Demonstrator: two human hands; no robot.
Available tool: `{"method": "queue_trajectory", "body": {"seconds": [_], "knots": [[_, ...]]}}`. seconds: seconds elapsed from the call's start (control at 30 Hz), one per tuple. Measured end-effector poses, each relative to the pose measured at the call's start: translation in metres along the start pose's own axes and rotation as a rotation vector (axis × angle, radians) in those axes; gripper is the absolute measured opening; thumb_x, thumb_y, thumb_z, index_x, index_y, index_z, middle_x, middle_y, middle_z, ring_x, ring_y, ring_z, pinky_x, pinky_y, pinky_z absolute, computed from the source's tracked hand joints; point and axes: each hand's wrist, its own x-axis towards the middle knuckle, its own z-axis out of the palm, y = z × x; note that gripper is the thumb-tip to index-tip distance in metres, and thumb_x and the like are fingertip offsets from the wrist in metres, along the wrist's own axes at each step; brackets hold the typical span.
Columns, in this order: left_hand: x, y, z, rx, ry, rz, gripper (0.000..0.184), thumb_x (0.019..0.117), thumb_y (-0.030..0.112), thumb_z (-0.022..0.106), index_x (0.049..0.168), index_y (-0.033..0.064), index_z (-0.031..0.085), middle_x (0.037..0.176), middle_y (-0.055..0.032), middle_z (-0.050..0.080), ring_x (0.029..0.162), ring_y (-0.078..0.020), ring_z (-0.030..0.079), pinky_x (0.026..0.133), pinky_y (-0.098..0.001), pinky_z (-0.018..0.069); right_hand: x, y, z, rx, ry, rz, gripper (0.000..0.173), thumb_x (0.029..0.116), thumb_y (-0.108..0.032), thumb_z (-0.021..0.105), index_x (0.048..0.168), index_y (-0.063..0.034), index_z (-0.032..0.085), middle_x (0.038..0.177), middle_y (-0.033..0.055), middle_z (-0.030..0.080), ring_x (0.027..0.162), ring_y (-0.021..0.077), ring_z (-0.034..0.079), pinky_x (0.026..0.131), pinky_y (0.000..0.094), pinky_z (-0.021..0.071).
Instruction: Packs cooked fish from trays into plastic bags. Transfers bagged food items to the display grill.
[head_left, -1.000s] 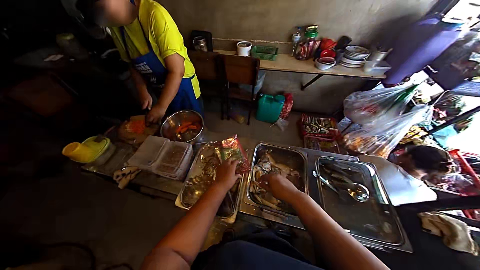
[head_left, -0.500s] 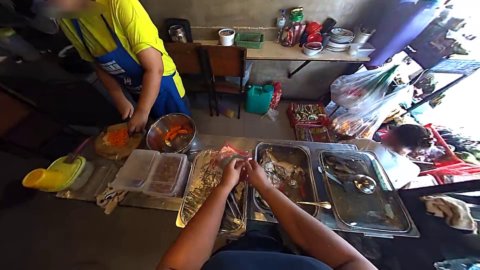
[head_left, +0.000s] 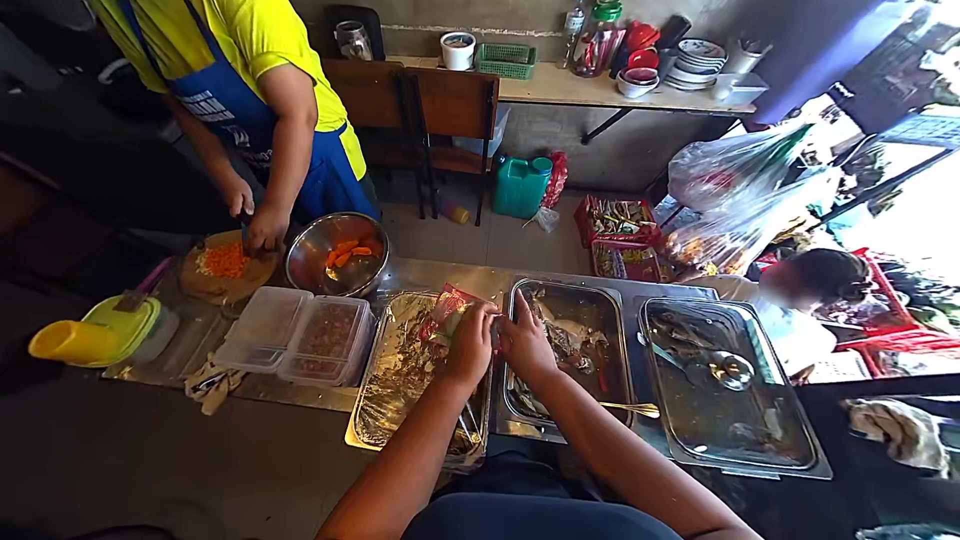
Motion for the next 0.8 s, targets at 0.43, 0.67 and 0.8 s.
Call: {"method": "queue_trajectory", "body": {"seconds": [0.43,0.67,0.8], "knots": [[-0.016,-0.010,-0.022,-0.390,0.351,-0.294,0.108,0.0889,0.041,0.077,0.161,-0.0034,0.009,0.161,-0.0307,0.026,0.150,-0.0365,0.030,0.121,-0.0474,0.0314,-0.001,-0.008,-0.082,0.244,0.095,-0.369,0.029,0.0969,0.000,0.053,0.119,0.0003,0.072,0.121,0.0196,0.071,0.116,0.0325,0.067,0.104,0.0495,0.0515],[-0.019,0.004,-0.021,-1.055,-0.074,-0.350,0.067,0.0947,0.016,0.069,0.153,0.0011,0.039,0.132,-0.0117,0.060,0.115,-0.0155,0.062,0.103,-0.0317,0.0504,-0.027,0.021,-0.139,0.409,0.216,-0.664,0.024,0.0956,-0.004,0.060,0.114,-0.0039,0.075,0.112,0.0090,0.074,0.108,0.0127,0.069,0.100,0.0322,0.0558],[-0.022,0.016,-0.012,-1.112,-0.123,-0.330,0.071,0.0913,0.009,0.071,0.149,-0.0003,0.031,0.134,-0.0144,0.059,0.119,-0.0197,0.063,0.102,-0.0381,0.0540,-0.046,0.034,-0.154,0.458,0.222,-0.639,0.020,0.0956,-0.008,0.065,0.112,-0.0003,0.074,0.113,0.0105,0.074,0.109,0.0109,0.069,0.101,0.0288,0.0548]]}}
